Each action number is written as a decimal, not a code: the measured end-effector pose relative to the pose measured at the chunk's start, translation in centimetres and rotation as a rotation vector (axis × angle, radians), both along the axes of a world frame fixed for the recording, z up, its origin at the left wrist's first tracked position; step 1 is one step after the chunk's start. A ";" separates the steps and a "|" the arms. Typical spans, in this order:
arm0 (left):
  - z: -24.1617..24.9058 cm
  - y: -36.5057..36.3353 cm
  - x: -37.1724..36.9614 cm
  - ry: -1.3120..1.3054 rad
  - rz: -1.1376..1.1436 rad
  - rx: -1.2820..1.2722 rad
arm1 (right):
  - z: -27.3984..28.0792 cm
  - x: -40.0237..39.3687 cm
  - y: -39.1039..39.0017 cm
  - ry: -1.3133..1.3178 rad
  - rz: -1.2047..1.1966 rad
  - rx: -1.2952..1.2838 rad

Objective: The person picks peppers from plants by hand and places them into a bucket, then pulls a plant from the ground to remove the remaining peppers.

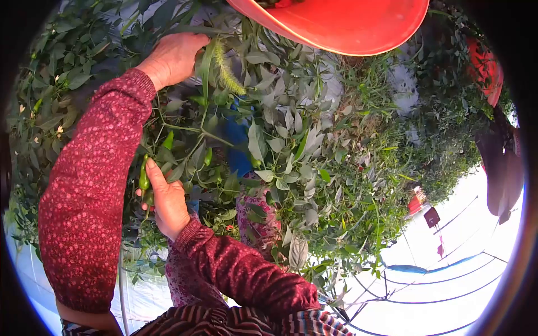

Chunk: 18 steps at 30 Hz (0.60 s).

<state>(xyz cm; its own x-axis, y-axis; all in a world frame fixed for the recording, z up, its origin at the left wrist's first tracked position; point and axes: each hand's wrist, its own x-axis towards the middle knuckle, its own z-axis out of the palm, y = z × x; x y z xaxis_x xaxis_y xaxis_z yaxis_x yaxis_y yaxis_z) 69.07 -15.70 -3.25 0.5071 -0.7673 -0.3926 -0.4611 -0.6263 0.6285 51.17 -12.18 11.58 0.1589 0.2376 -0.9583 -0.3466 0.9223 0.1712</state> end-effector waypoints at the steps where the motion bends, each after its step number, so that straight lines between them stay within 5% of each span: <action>1: 1.3 0.4 0.7 -0.015 -0.063 0.095 | 0.1 0.2 0.1 0.024 0.025 -0.008; 7: 7.5 1.6 3.3 0.036 -0.209 0.136 | 0.3 0.8 0.6 0.014 0.072 -0.022; 18: 8.8 2.1 4.0 -0.109 -0.202 0.133 | 0.2 0.7 0.7 -0.108 0.061 0.049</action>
<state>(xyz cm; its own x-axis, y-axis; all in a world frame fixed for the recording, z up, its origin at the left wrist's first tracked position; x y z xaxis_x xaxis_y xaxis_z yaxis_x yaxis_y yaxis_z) 73.05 -13.60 5.50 0.3940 -0.8023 -0.4484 -0.6455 -0.5888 0.4864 51.85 -11.46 11.78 0.2446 0.2961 -0.9233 -0.4210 0.8902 0.1739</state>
